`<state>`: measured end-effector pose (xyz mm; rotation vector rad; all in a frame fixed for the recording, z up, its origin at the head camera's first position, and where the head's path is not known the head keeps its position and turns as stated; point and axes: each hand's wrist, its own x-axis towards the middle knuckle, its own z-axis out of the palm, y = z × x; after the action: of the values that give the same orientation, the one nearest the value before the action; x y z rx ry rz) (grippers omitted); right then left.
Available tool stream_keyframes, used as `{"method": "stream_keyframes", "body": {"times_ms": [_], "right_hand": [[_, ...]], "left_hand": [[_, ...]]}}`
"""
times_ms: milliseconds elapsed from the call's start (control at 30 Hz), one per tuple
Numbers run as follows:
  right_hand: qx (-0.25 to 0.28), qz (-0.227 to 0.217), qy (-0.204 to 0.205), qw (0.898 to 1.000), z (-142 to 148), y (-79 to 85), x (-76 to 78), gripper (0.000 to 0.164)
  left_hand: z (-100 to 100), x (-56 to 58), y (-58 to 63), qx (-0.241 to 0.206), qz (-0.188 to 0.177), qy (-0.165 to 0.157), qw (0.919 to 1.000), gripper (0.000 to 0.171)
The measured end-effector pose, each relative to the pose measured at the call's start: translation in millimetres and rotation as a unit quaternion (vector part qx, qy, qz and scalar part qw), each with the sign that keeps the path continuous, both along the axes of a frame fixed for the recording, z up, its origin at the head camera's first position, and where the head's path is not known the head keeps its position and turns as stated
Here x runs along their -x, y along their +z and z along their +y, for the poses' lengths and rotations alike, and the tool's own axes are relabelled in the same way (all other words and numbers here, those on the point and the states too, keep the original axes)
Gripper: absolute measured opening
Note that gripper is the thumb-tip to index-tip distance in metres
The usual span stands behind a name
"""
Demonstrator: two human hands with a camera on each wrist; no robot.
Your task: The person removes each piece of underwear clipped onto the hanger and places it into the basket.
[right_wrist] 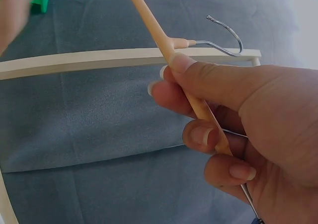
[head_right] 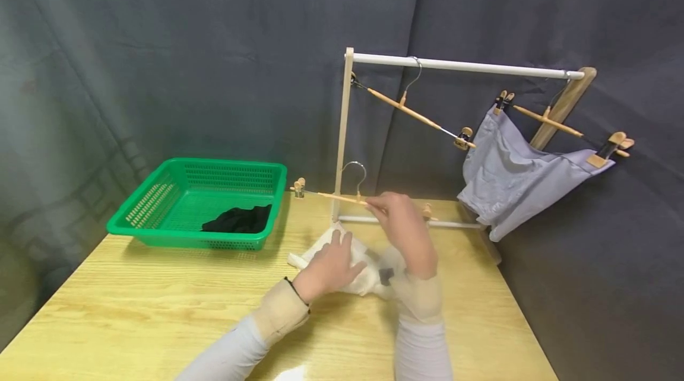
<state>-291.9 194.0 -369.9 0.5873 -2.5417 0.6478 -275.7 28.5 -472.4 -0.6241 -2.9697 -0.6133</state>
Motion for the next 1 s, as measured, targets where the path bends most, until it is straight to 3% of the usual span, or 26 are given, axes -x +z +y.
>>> {"method": "stream_keyframes", "body": {"times_ms": [67,167,300,433,600,767,867,1000], "right_hand": [[-0.001,-0.002,-0.002,1.000,1,-0.9,0.0,0.019],[-0.003,-0.008,-0.004,1.000,1,-2.5,0.6,0.019],[-0.004,-0.016,-0.007,1.000,1,-3.6,0.4,0.019],[-0.005,-0.015,-0.010,1.000,2,-3.1,-0.6,0.019],[-0.002,-0.013,-0.014,1.000,1,-0.9,-1.2,0.018],[-0.005,-0.019,-0.015,1.000,0,-1.9,0.5,0.018],[-0.008,-0.018,-0.017,1.000,0,-3.8,1.0,0.019],[-0.014,-0.007,-0.021,1.000,1,-6.5,-0.6,0.019]], "left_hand": [[9,-3.2,-6.8,0.036,-0.042,0.045,0.9975,0.089],[18,-5.6,-16.1,0.078,-0.055,0.078,0.9924,0.100],[23,-7.0,-22.5,0.116,-0.041,0.082,0.9891,0.096],[20,-5.7,-24.3,0.136,-0.035,0.076,0.9872,0.078],[11,0.1,-28.9,0.107,-0.045,0.029,0.9928,0.077],[-2,10.2,-33.9,0.025,-0.095,-0.023,0.9949,0.062],[-10,15.8,-36.3,-0.017,-0.119,-0.032,0.9922,0.056],[-18,21.2,-39.6,-0.037,-0.098,-0.035,0.9938,0.049]]}}
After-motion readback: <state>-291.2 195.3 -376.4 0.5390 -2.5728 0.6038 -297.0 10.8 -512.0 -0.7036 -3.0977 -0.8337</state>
